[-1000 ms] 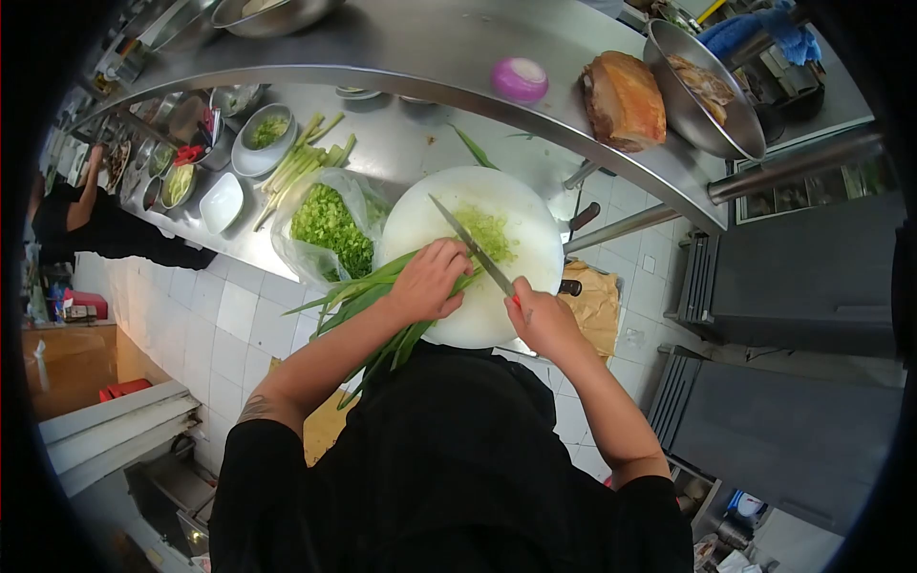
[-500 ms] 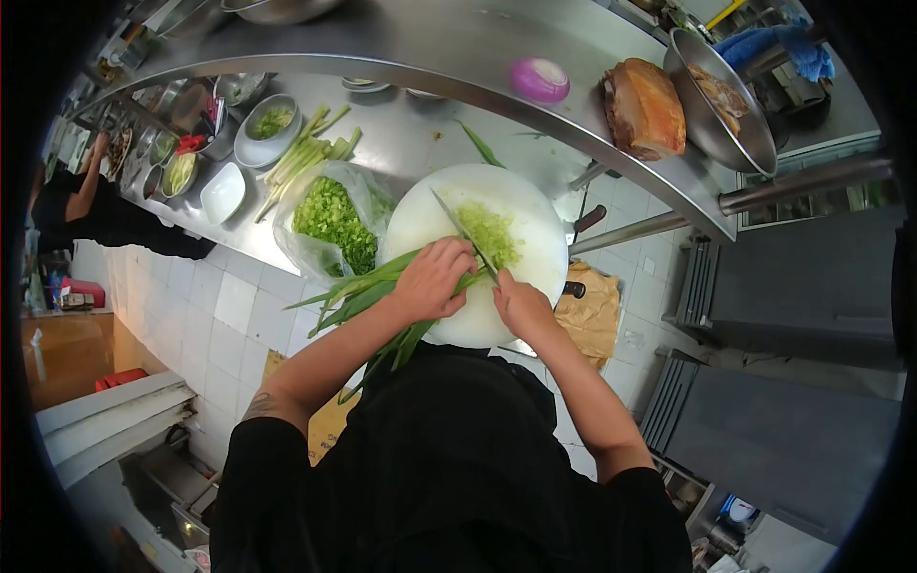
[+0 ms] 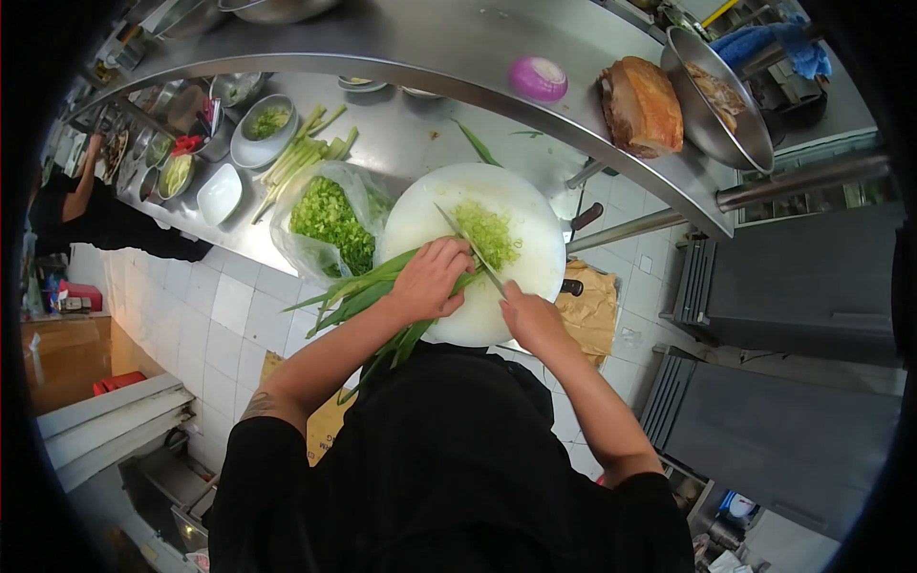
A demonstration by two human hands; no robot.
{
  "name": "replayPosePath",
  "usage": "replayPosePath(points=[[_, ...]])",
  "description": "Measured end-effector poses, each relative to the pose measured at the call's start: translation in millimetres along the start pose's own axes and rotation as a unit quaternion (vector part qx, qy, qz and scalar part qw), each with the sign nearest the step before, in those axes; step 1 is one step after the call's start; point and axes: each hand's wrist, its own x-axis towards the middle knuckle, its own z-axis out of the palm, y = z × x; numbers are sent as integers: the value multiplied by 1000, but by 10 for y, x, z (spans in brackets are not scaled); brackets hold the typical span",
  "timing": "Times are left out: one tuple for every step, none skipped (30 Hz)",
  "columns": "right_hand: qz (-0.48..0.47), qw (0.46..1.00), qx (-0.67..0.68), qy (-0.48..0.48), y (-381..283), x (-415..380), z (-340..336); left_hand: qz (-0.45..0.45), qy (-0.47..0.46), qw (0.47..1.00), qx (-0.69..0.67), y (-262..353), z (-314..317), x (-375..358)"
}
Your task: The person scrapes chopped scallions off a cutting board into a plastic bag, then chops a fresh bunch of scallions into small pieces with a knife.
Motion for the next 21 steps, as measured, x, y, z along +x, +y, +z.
replayPosePath(points=[[1, 1000, 1, 4, 32, 218, 178, -1, 0, 1000, -2, 3, 8, -2], [0, 1000, 3, 7, 48, 364, 240, -2, 0, 1000, -3, 0, 11, -2], [-12, 1000, 2, 11, 44, 417, 193, -4, 0, 1000, -3, -3, 11, -6], [-22, 1000, 2, 15, 46, 426, 156, -3, -3, 1000, -4, 1, 15, -21], [-31, 999, 2, 20, 48, 407, 108, -2, -5, 1000, -5, -1, 16, -19], [-21, 1000, -1, 9, -14, 309, -41, -2, -6, 1000, -6, -8, 12, -6], [-12, 1000, -5, -3, -125, 126, -259, -2, -5, 1000, -6, -5, 5, -4], [-2, 1000, -9, -15, -189, -32, -413, -2, -4, 1000, -5, 3, -5, -3], [6, 1000, -13, -27, -189, -156, -486, -3, -4, 1000, -6, 10, -6, -5], [13, 999, -16, -40, -178, -271, -539, -4, -4, 1000, -5, 12, -5, -6], [21, 998, -18, -52, -171, -321, -560, -4, -4, 1000, -4, 13, -6, -8], [20, 999, -14, -45, -149, -298, -510, -4, -5, 1000, -3, 12, -7, -9], [20, 999, -10, -38, -103, -242, -391, -4, -4, 1000, -5, 7, 0, -11], [19, 999, -6, -31, -54, -171, -250, -5, -2, 1000, -6, -2, 11, -13], [10, 1000, -3, -16, -2, -15, -46, -5, -1, 1000, -7, -9, 17, -16], [2, 1000, 0, 0, 54, 204, 184, -5, 0, 1000, -6, -8, 24, -20], [-6, 1000, 3, 15, 84, 359, 274, -6, 2, 1000, -6, -7, 28, -18], [-13, 1000, -1, 15, 69, 434, 214, -8, 4, 1000, -4, -8, 32, -20], [-18, 1000, -2, 16, 44, 481, 173, -8, 3, 1000, -2, -8, 29, -36], [-20, 1000, -3, 17, 17, 469, 136, -7, 2, 1000, -2, -3, 33, -42], [-13, 1000, -6, 8, -46, 385, 4, -4, 3, 1000, -2, -9, 32, -20]])
